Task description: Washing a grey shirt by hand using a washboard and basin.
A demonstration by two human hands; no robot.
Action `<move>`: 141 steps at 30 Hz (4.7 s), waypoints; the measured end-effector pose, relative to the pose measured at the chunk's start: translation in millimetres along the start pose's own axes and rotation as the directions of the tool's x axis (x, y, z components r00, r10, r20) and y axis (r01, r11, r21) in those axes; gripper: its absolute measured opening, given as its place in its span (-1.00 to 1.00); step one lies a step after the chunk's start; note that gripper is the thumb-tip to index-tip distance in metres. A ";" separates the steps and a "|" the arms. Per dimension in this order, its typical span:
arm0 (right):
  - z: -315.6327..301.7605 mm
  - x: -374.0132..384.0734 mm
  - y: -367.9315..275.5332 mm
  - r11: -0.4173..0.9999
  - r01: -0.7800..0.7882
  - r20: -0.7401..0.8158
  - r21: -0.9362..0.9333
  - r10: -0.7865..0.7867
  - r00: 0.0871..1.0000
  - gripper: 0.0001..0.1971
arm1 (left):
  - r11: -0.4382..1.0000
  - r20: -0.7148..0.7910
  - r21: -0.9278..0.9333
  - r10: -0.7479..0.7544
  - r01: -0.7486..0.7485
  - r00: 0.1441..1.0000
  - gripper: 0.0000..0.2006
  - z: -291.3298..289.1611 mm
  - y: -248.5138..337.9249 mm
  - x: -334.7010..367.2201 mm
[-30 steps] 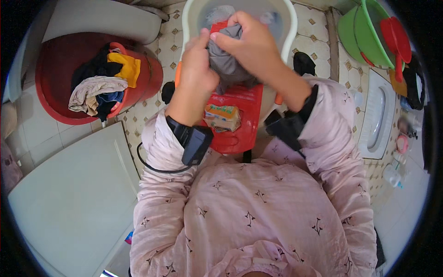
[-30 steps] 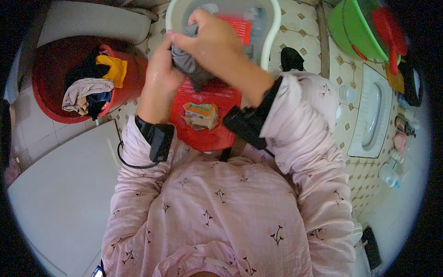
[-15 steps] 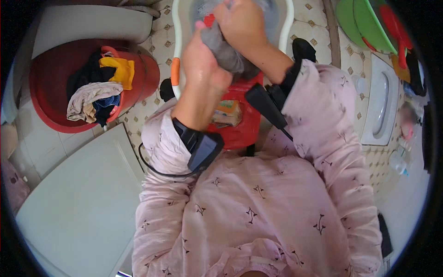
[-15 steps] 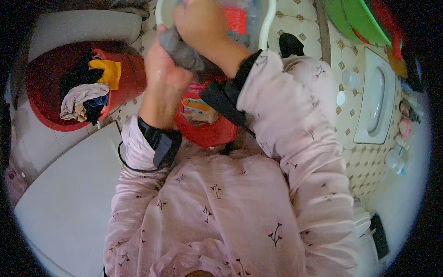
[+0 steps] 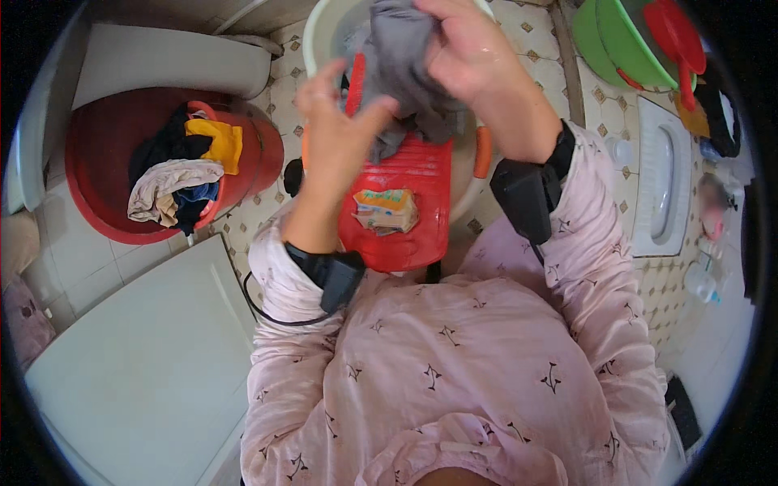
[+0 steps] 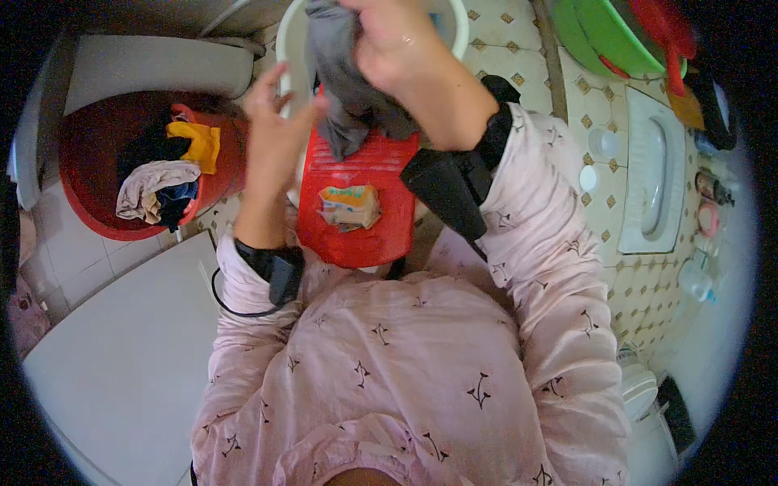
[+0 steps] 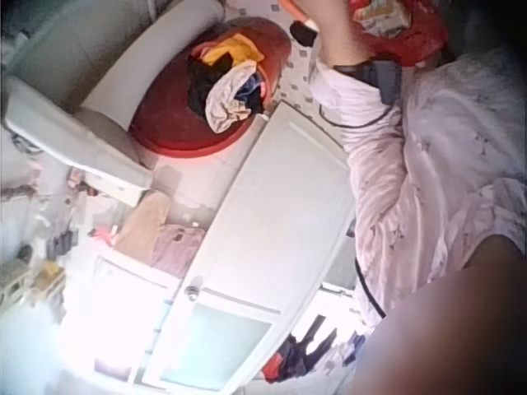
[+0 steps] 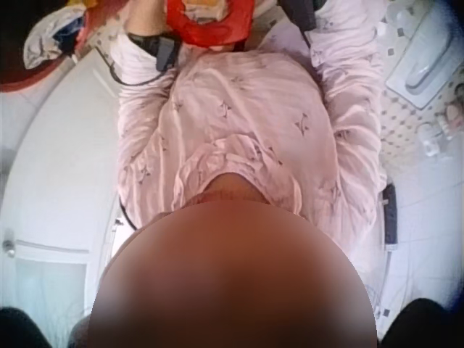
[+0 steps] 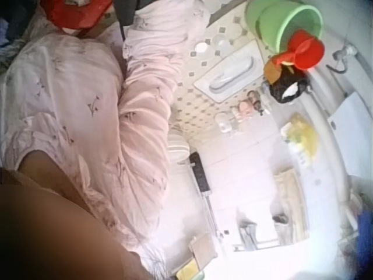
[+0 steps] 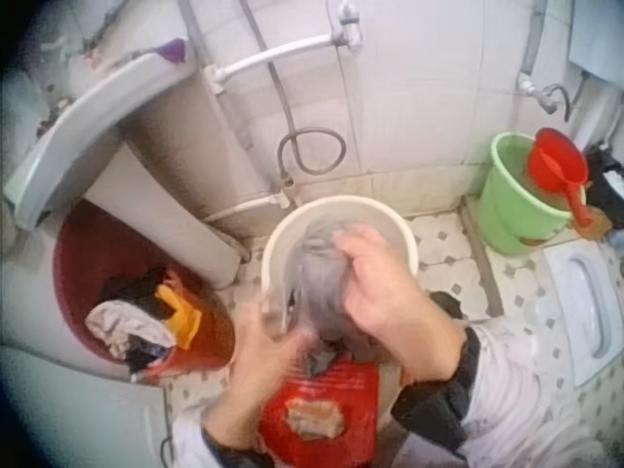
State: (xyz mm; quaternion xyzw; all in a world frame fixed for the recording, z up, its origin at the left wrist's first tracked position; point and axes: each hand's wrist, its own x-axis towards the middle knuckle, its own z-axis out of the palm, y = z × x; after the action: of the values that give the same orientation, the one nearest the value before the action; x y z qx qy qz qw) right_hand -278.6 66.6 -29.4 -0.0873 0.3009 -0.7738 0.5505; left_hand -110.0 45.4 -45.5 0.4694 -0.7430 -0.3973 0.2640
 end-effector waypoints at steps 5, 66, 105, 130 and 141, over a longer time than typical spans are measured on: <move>29.3 -18.8 5.5 0.966 -0.195 0.241 0.168 0.151 0.959 -0.89 | 0.942 -0.030 -0.156 0.297 -0.298 0.954 -0.41 48.7 -17.2 6.2; 109.2 -22.8 -143.3 0.232 0.361 0.370 -0.904 -0.002 0.929 -0.71 | 0.526 0.042 -0.851 0.089 -0.011 0.995 -0.77 -190.4 100.7 32.4; 21.0 -18.8 -21.8 0.307 0.225 0.348 -0.925 0.445 0.825 -0.69 | 0.152 0.325 -0.925 -0.152 0.347 0.933 -0.66 -56.2 16.7 22.9; 33.6 12.2 83.0 -0.242 0.597 0.644 -0.765 -0.260 0.720 -0.74 | 0.321 0.080 -0.917 -0.435 0.238 0.897 -0.63 -9.4 -2.9 44.7; 24.6 13.6 79.9 -0.461 0.633 0.779 -0.621 -0.272 0.565 -0.73 | 0.156 0.083 -0.966 -0.567 0.206 0.819 -0.64 11.4 5.9 42.8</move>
State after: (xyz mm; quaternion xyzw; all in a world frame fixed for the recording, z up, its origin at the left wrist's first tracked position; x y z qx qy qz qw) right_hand -208.4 28.2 -57.1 -0.6755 0.6068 -0.4077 -0.0965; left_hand -139.5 11.9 -45.9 0.4455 -0.1552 -0.7358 0.4857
